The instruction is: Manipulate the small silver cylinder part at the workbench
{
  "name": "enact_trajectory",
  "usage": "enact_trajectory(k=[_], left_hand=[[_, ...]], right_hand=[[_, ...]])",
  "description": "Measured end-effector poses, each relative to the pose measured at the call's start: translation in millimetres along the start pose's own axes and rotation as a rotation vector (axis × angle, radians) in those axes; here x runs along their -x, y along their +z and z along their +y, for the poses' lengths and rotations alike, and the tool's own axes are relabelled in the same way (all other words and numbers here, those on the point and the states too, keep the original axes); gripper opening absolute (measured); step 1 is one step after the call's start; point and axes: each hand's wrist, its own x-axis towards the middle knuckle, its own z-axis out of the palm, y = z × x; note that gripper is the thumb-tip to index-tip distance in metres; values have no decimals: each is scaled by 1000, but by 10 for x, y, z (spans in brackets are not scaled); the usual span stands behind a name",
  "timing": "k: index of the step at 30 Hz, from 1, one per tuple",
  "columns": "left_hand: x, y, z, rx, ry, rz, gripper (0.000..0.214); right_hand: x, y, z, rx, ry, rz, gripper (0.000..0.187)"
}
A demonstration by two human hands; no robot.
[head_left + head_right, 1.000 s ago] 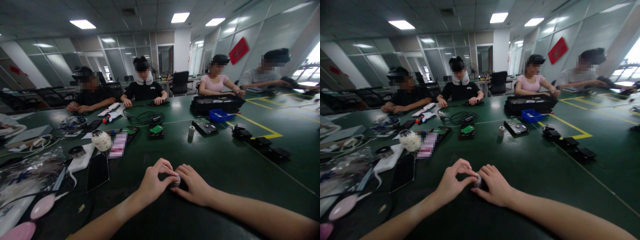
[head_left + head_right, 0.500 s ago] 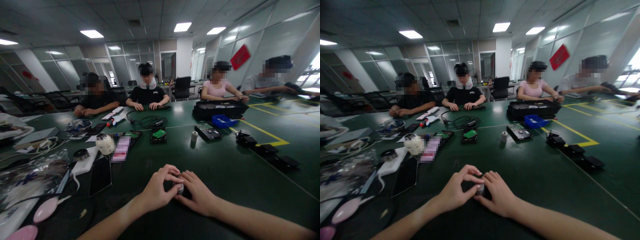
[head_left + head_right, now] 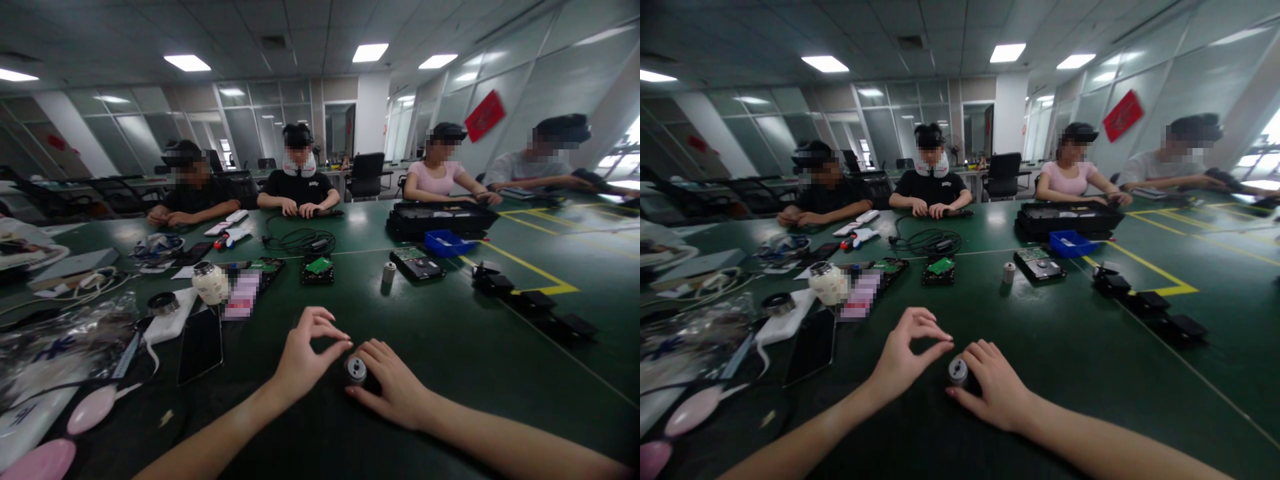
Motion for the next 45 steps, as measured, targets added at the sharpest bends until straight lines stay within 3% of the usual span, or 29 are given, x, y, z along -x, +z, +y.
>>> enact_trajectory(k=[3, 4, 8, 12, 17, 20, 23, 27, 34, 43, 45], left_hand=[[-106, -154, -354, -160, -120, 224, 16], [-121, -192, -486, -209, -175, 248, 17], [-74, -222, -849, -263, -219, 185, 18], [-25, -168, -904, -298, -230, 162, 32], [-89, -187, -763, -249, -213, 137, 22], [-72, -170, -470, -163, -143, 65, 15], [20, -84, -91, 45, -41, -123, 12], [127, 46, 207, 203, -89, -250, 14], [150, 77, 199, 240, -70, -208, 21], [124, 50, 176, 84, 29, -269, 8], [115, 15, 201, 72, 80, -316, 15]], right_hand=[[-4, -22, -12, -14, 11, -4, 27], [-6, -28, -16, -21, 13, -8, 27], [-8, -34, -21, -39, 20, -20, 27], [-1, -29, -19, -33, 28, -24, 28], [-10, -38, -24, -41, 15, -33, 28], [-24, -23, -20, -54, -17, -26, 31], [-33, 15, -1, -48, -35, -13, 31], [-30, 61, 36, -54, -40, -2, 25], [-30, 55, 49, -71, -50, 6, 24], [-21, 98, 73, -57, -44, 20, 27], [-19, 95, 72, -61, -50, 27, 30]])
